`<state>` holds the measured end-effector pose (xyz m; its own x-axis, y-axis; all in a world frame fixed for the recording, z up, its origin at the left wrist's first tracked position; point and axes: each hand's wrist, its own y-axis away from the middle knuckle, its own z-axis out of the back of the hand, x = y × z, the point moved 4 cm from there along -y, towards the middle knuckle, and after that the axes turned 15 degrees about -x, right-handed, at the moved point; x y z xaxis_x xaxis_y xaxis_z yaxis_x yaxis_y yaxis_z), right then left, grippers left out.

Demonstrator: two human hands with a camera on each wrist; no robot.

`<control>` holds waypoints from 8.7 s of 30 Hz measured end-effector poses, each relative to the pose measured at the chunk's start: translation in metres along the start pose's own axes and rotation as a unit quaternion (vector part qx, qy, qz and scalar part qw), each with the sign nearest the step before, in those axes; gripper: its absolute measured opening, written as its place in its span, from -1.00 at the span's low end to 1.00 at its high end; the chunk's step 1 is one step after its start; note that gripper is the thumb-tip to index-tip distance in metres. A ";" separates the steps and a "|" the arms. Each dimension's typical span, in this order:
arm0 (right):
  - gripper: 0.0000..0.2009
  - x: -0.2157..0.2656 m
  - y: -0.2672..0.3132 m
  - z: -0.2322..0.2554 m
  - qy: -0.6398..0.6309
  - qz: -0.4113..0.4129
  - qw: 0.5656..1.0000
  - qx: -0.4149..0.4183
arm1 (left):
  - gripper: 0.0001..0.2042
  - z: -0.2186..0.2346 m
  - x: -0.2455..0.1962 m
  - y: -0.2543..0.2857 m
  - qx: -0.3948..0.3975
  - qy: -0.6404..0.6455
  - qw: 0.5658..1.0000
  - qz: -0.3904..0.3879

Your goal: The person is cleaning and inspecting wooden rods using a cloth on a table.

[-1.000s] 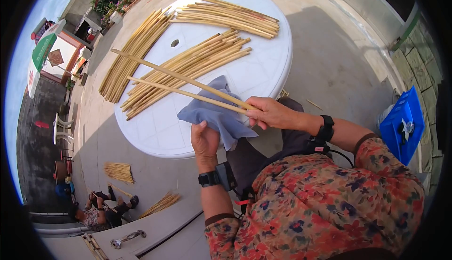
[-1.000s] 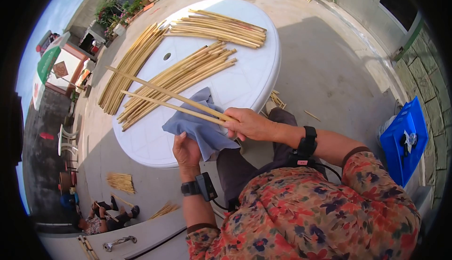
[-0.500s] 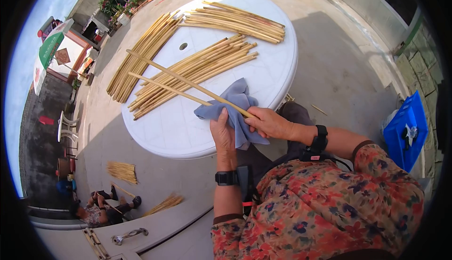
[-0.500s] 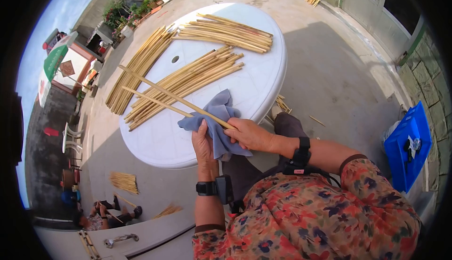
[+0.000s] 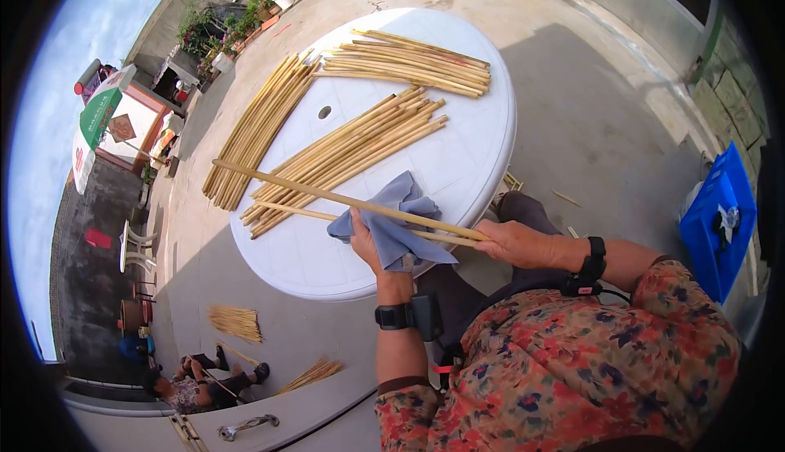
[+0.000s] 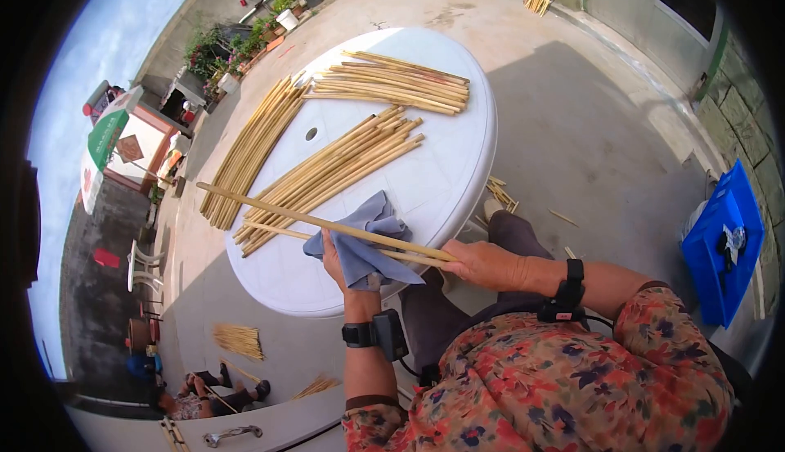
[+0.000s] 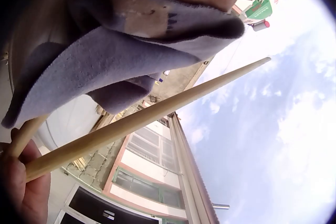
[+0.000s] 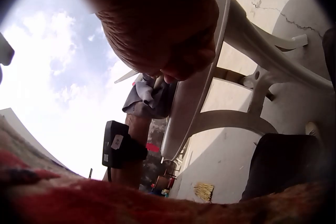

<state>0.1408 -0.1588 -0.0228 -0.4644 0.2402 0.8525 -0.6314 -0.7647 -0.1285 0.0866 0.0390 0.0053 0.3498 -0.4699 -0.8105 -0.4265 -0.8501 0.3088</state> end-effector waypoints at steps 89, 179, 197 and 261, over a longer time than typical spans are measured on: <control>-0.78 0.028 -0.022 0.071 0.212 0.286 0.931 -0.083 | -0.56 -0.033 -0.092 0.078 0.246 -0.616 0.405 -0.629; -0.64 -0.088 -0.143 0.192 -0.653 -0.063 0.593 -0.466 | -0.83 0.124 -0.014 0.107 0.268 -0.498 0.803 -0.188; -0.61 0.010 -0.054 -0.020 -0.629 -0.117 0.764 -0.082 | -0.86 -0.016 0.023 0.049 0.220 -0.311 0.923 -0.049; -0.80 -0.021 -0.112 0.065 -0.679 -0.094 0.634 -0.357 | -0.85 0.038 0.019 0.095 0.208 -0.541 0.728 -0.366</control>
<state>0.2617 -0.1167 0.0069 0.3179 -0.8213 0.4737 -0.9419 -0.2165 0.2567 0.0207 -0.0419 0.0001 -0.1555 0.7270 -0.6688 -0.7513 -0.5266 -0.3978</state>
